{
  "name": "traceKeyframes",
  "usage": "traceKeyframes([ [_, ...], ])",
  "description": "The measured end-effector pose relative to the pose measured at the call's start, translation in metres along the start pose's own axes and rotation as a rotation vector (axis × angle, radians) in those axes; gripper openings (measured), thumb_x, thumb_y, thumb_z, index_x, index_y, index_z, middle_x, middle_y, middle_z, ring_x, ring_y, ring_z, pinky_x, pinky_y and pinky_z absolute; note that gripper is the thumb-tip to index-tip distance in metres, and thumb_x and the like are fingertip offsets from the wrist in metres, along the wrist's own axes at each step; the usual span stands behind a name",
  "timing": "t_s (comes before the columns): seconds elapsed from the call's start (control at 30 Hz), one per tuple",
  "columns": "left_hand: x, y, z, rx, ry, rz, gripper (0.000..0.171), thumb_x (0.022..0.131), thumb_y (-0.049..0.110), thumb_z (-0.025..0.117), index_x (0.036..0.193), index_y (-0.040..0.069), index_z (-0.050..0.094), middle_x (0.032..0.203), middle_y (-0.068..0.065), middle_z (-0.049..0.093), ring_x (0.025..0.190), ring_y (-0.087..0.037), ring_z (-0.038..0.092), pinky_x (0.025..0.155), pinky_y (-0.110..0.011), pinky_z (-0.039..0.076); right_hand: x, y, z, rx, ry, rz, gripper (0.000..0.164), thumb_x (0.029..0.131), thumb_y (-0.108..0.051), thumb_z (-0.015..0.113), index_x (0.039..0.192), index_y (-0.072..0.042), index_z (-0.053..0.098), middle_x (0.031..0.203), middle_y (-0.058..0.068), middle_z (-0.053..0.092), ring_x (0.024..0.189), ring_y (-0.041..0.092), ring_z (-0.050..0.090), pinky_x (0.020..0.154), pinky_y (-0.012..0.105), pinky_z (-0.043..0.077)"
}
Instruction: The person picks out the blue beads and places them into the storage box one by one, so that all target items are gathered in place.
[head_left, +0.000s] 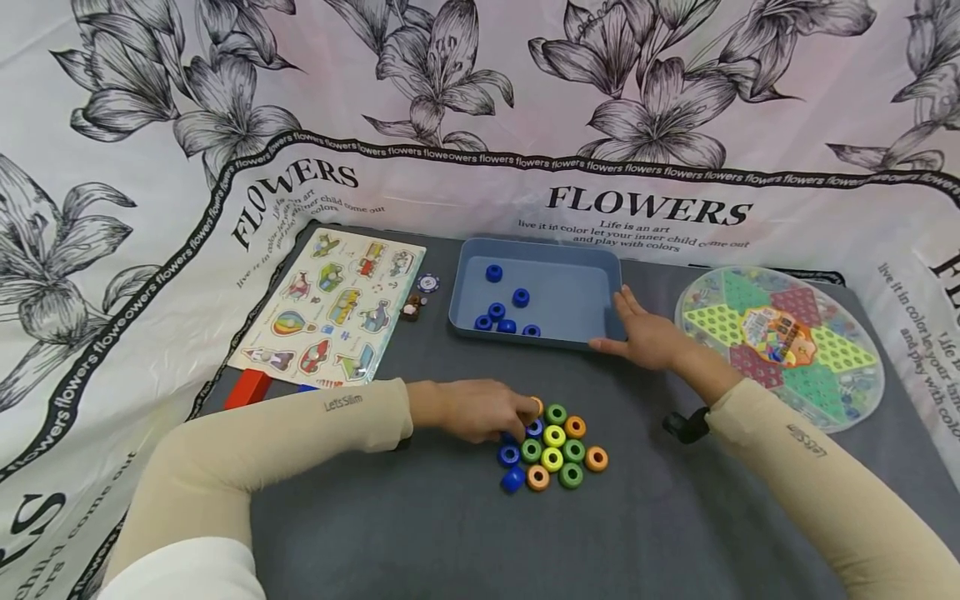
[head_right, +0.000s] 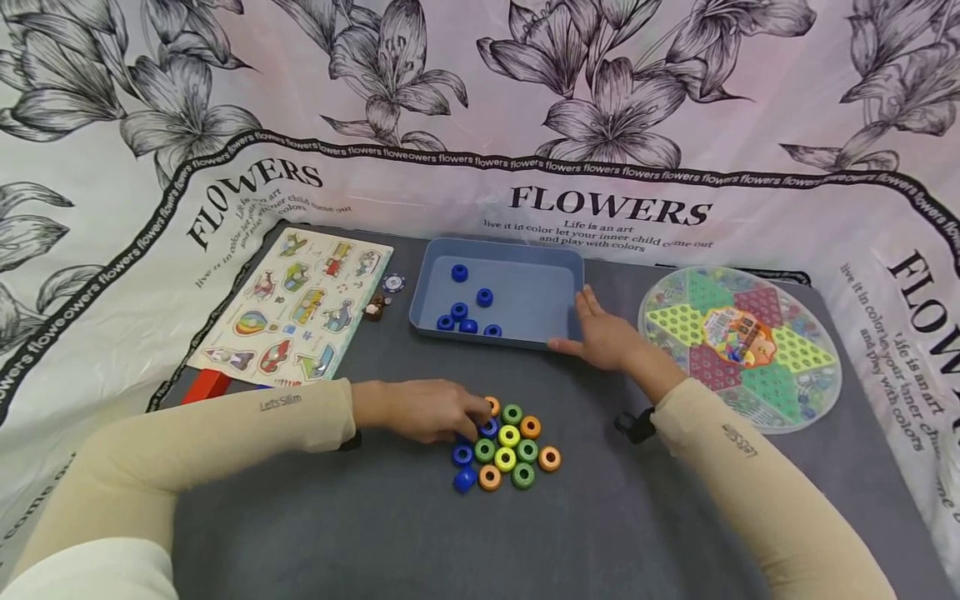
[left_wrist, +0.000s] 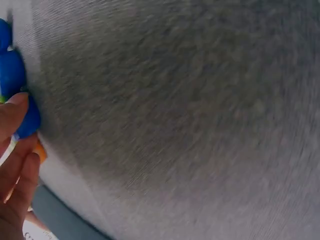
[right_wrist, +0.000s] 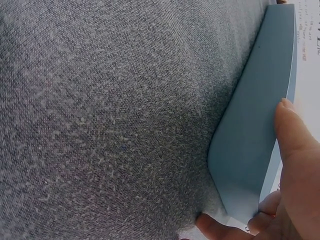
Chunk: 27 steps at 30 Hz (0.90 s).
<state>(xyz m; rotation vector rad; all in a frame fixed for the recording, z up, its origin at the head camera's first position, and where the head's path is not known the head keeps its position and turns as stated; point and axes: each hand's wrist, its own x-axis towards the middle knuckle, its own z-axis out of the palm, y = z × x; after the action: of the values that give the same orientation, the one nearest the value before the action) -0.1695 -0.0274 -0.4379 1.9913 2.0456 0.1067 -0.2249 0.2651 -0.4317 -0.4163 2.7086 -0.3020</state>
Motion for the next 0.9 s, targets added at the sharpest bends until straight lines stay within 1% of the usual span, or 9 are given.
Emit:
traceKeyframes([
  [0.13, 0.001, -0.001, 0.002, -0.018, 0.005, -0.017, 0.017, 0.083, 0.010, 0.068, 0.098, 0.019, 0.069, 0.098, 0.000, 0.044, 0.077, -0.008, 0.044, 0.066, -0.020, 0.037, 0.000, 0.001, 0.002, -0.001, 0.005, 0.005, 0.100, 0.088, -0.061, 0.046, 0.146, 0.008, 0.002, 0.152, 0.028, -0.007, 0.124, 0.051, 0.038, 0.096, 0.056, 0.040],
  [0.23, 0.001, 0.001, -0.002, -0.018, 0.012, -0.028, 0.021, 0.084, 0.008, 0.064, 0.102, 0.018, 0.069, 0.105, 0.000, 0.051, 0.086, -0.009, 0.048, 0.075, -0.020, 0.043, 0.000, 0.001, 0.003, -0.003, 0.004, -0.002, 0.101, 0.088, -0.062, 0.045, 0.146, 0.008, 0.002, 0.152, 0.028, -0.007, 0.123, 0.051, 0.040, 0.095, 0.055, 0.041],
  [0.37, 0.001, 0.000, -0.020, -0.019, 0.076, -0.081, 0.028, 0.082, 0.008, 0.062, 0.109, 0.015, 0.068, 0.113, -0.001, 0.060, 0.097, -0.012, 0.050, 0.084, -0.024, 0.046, 0.000, 0.002, 0.003, -0.002, 0.010, 0.000, 0.101, 0.088, -0.062, 0.046, 0.146, 0.008, 0.004, 0.152, 0.029, -0.006, 0.123, 0.051, 0.039, 0.095, 0.056, 0.041],
  [0.43, 0.000, -0.004, -0.032, -0.033, 0.134, -0.133, 0.027, 0.083, 0.009, 0.063, 0.109, 0.012, 0.068, 0.108, -0.001, 0.063, 0.095, -0.013, 0.053, 0.082, -0.025, 0.047, 0.000, 0.003, 0.003, -0.001, 0.017, 0.000, 0.100, 0.088, -0.062, 0.046, 0.146, 0.009, 0.004, 0.152, 0.029, -0.006, 0.124, 0.052, 0.038, 0.096, 0.056, 0.040],
  [0.53, 0.000, -0.014, -0.045, -0.070, 0.230, -0.227, 0.022, 0.083, 0.014, 0.065, 0.105, 0.012, 0.068, 0.101, 0.000, 0.063, 0.088, -0.010, 0.055, 0.077, -0.024, 0.047, 0.001, 0.004, 0.003, -0.007, 0.018, 0.001, 0.101, 0.087, -0.063, 0.045, 0.146, 0.008, 0.004, 0.152, 0.028, -0.006, 0.124, 0.051, 0.038, 0.096, 0.056, 0.040],
  [0.63, 0.003, -0.027, -0.057, -0.108, 0.317, -0.307, 0.022, 0.084, 0.014, 0.065, 0.105, 0.010, 0.068, 0.102, -0.002, 0.061, 0.089, -0.010, 0.058, 0.077, -0.023, 0.050, 0.002, 0.004, 0.003, -0.003, 0.016, -0.003, 0.102, 0.087, -0.064, 0.044, 0.146, 0.007, 0.003, 0.153, 0.028, -0.006, 0.124, 0.051, 0.039, 0.095, 0.055, 0.041],
  [0.7, 0.008, -0.038, -0.064, -0.121, 0.362, -0.340, 0.023, 0.084, 0.013, 0.064, 0.107, 0.009, 0.068, 0.105, -0.004, 0.061, 0.093, -0.012, 0.059, 0.081, -0.024, 0.050, 0.002, 0.004, 0.003, 0.002, 0.017, -0.006, 0.101, 0.087, -0.064, 0.045, 0.146, 0.007, 0.004, 0.153, 0.028, -0.006, 0.122, 0.050, 0.042, 0.092, 0.055, 0.043],
  [0.8, 0.017, -0.055, -0.074, -0.138, 0.404, -0.399, 0.025, 0.086, 0.015, 0.064, 0.110, 0.008, 0.067, 0.109, -0.005, 0.064, 0.099, -0.014, 0.061, 0.086, -0.025, 0.050, 0.001, 0.005, 0.003, 0.005, 0.016, -0.003, 0.100, 0.087, -0.063, 0.045, 0.147, 0.007, 0.004, 0.153, 0.028, -0.005, 0.119, 0.051, 0.044, 0.090, 0.055, 0.044],
  [0.9, 0.024, -0.071, -0.082, -0.169, 0.419, -0.478, 0.029, 0.087, 0.019, 0.064, 0.114, 0.010, 0.066, 0.113, -0.005, 0.066, 0.100, -0.013, 0.063, 0.085, -0.023, 0.051, 0.004, 0.003, 0.003, 0.000, 0.013, -0.006, 0.100, 0.087, -0.063, 0.046, 0.147, 0.007, 0.005, 0.152, 0.028, -0.005, 0.117, 0.051, 0.046, 0.089, 0.055, 0.044],
])
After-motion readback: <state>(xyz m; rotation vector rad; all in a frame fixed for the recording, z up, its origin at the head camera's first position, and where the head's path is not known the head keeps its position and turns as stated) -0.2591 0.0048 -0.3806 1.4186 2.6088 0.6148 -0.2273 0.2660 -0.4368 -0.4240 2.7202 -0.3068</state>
